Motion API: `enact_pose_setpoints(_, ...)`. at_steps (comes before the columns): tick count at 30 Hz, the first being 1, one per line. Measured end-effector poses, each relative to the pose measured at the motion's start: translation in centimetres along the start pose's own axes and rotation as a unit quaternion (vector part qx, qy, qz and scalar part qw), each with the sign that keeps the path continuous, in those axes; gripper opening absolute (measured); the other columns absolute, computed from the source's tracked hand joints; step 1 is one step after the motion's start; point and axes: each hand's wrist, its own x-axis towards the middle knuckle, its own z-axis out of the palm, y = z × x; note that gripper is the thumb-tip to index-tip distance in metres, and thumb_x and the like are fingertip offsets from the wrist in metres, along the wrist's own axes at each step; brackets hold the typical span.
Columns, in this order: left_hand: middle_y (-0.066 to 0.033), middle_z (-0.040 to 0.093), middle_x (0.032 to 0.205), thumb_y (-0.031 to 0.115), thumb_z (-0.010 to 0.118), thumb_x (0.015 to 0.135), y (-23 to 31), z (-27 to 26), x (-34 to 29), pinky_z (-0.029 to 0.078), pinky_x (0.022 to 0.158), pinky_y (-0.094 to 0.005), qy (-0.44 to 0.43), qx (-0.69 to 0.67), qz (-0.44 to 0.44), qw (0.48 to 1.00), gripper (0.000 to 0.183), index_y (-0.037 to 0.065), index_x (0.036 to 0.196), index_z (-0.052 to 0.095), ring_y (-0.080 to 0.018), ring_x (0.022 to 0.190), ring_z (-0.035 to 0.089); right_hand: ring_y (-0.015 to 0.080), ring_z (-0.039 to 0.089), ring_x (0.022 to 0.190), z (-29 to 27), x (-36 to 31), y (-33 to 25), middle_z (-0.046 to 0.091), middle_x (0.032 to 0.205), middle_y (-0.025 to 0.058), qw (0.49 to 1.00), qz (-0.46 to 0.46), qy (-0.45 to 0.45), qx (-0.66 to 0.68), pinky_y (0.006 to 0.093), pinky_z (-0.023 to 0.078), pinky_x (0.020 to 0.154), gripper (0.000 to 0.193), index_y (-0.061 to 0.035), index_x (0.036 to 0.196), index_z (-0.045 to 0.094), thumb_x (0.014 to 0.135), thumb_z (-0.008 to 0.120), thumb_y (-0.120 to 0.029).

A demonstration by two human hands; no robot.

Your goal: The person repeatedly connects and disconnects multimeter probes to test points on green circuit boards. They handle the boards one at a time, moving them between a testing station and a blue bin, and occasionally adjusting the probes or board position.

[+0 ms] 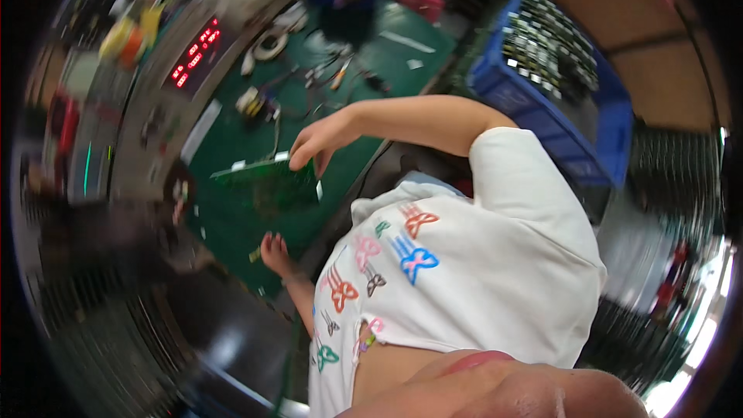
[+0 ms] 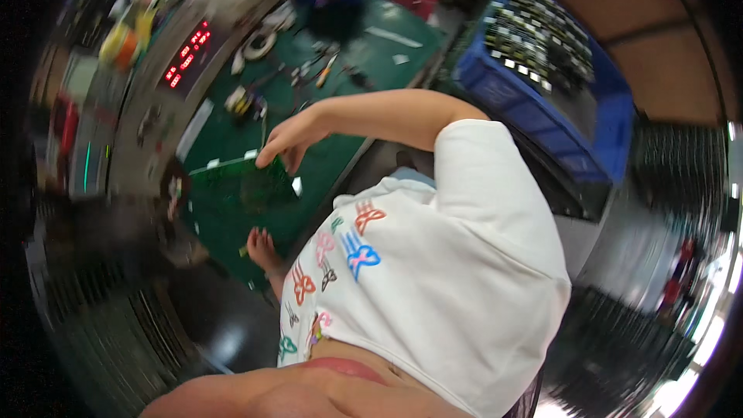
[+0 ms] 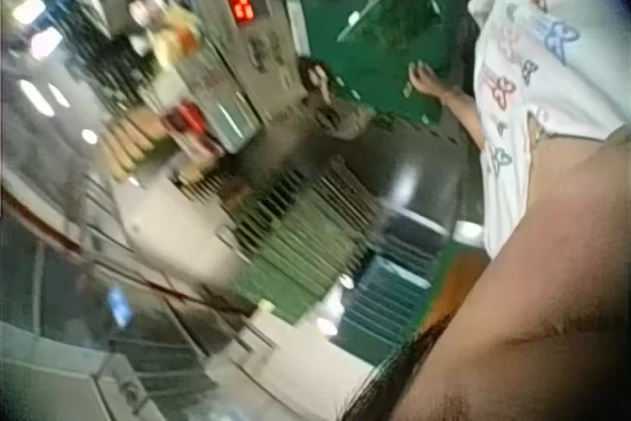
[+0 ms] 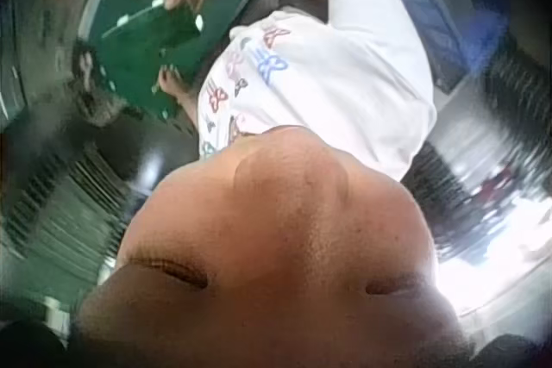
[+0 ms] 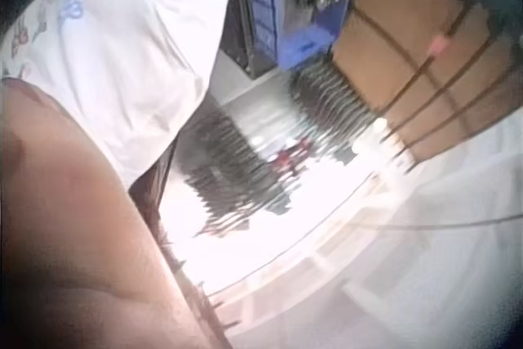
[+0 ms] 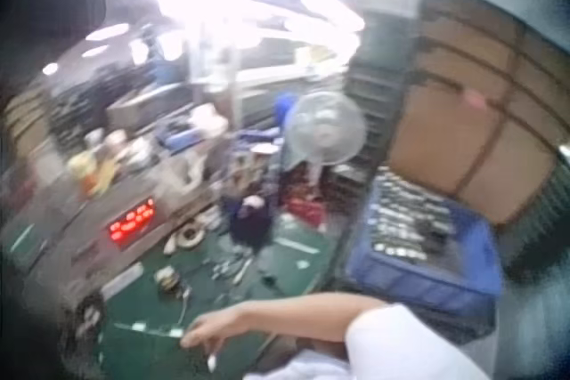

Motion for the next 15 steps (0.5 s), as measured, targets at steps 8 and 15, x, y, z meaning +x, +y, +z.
enact_pose_setpoints(8, -0.0054, 0.060, 0.100, -0.001, 0.051, 0.092, 3.9, 9.8, 2.0, 0.049, 0.071, -0.0219, -0.061, 0.029, 0.061, 0.996, 0.017, 0.001, 0.108, 0.056, -0.0120, 0.081, 0.059, 0.0206, 0.052, 0.114, -0.5, -20.8, -2.2, 0.057, 0.123, 0.0098, 0.868, -0.446, 0.218, -0.022, 0.0374, 0.040, 0.101, 0.086, 0.0037, 0.128, 0.051, 0.075, 0.071, -0.061)
enact_pose_setpoints(15, -0.0054, 0.060, 0.105, -0.001, 0.053, 0.092, 5.5, 22.2, 2.2, 0.050, 0.076, -0.0226, -0.172, 0.075, 0.063, 0.980, 0.017, 0.002, 0.108, 0.057, -0.0130, 0.086, 0.059, 0.0229, 0.049, 0.125, 4.2, -45.8, 4.0, 0.052, 0.134, 0.0079, 0.595, -0.341, 0.718, -0.119, 0.0452, 0.037, 0.107, 0.075, -0.0062, 0.135, 0.048, 0.079, 0.071, -0.051)
